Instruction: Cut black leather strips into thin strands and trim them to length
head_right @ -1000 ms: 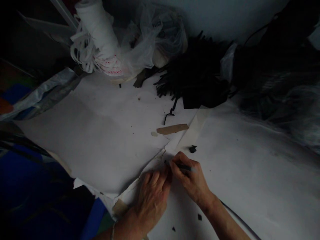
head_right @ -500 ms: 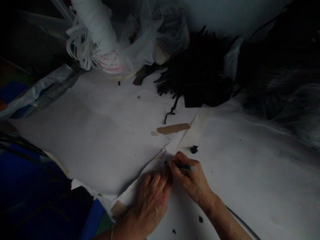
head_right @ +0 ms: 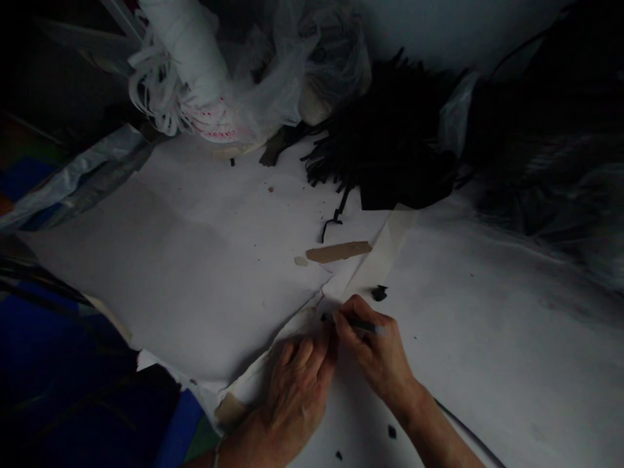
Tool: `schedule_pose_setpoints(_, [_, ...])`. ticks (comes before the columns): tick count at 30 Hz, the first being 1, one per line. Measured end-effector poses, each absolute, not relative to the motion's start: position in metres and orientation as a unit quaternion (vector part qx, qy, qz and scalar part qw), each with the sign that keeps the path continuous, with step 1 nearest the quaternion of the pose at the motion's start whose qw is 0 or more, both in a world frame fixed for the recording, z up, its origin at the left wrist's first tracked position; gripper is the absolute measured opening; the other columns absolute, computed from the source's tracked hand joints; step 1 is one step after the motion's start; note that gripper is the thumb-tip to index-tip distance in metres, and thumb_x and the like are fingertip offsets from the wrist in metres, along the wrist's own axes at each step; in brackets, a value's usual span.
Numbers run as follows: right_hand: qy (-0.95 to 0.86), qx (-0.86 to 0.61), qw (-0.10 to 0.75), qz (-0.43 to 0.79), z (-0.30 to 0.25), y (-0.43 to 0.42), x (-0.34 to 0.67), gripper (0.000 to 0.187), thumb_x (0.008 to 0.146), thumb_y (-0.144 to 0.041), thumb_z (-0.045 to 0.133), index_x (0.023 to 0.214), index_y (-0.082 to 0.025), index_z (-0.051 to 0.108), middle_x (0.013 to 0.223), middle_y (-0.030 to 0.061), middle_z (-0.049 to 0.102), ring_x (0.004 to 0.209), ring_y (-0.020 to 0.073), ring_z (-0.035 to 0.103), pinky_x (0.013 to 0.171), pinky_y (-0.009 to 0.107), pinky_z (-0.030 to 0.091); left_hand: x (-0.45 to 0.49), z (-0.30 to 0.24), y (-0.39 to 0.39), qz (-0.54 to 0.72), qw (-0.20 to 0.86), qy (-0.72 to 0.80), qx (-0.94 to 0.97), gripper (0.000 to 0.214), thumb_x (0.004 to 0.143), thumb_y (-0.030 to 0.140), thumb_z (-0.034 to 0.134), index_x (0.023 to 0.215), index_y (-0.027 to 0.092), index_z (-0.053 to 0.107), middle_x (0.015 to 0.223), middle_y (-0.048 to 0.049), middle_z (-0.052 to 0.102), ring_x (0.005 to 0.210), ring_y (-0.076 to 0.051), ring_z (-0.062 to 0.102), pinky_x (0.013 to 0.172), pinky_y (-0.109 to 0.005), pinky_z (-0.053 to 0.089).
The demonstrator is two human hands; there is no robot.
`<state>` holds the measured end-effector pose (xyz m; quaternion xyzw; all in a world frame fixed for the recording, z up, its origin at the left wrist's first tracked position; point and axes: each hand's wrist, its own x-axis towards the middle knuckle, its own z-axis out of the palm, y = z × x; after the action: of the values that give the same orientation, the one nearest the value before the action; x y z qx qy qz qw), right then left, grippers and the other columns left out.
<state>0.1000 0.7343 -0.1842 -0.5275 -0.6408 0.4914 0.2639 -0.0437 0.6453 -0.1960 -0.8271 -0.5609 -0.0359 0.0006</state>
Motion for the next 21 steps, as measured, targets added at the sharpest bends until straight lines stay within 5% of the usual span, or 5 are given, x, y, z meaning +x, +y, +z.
schedule_pose_setpoints(9, [-0.558, -0.564, 0.409, 0.451, -0.174, 0.728, 0.100, 0.023, 0.089, -0.039, 0.061, 0.076, -0.020, 0.058, 0.065, -0.0021, 0.058, 0.063, 0.0105, 0.056, 0.057, 0.018, 0.045, -0.043, -0.194, 0.647, -0.025, 0.007, -0.564, -0.825, 0.058, 0.086, 0.015, 0.041, 0.143, 0.006, 0.035, 0.138, -0.0114, 0.046, 0.098, -0.021, 0.045, 0.078, -0.035, 0.045])
schedule_pose_setpoints(21, [-0.513, -0.634, 0.356, 0.457, -0.147, 0.639, 0.134, 0.022, 0.091, -0.043, 0.056, 0.088, -0.022, 0.061, 0.073, 0.0008, 0.062, 0.068, 0.0141, 0.061, 0.060, 0.020, 0.051, -0.042, -0.193, 0.648, -0.022, 0.020, -0.561, -0.827, 0.063, 0.079, 0.003, 0.048, 0.141, 0.009, 0.038, 0.141, -0.0090, 0.050, 0.096, -0.021, 0.050, 0.079, -0.035, 0.047])
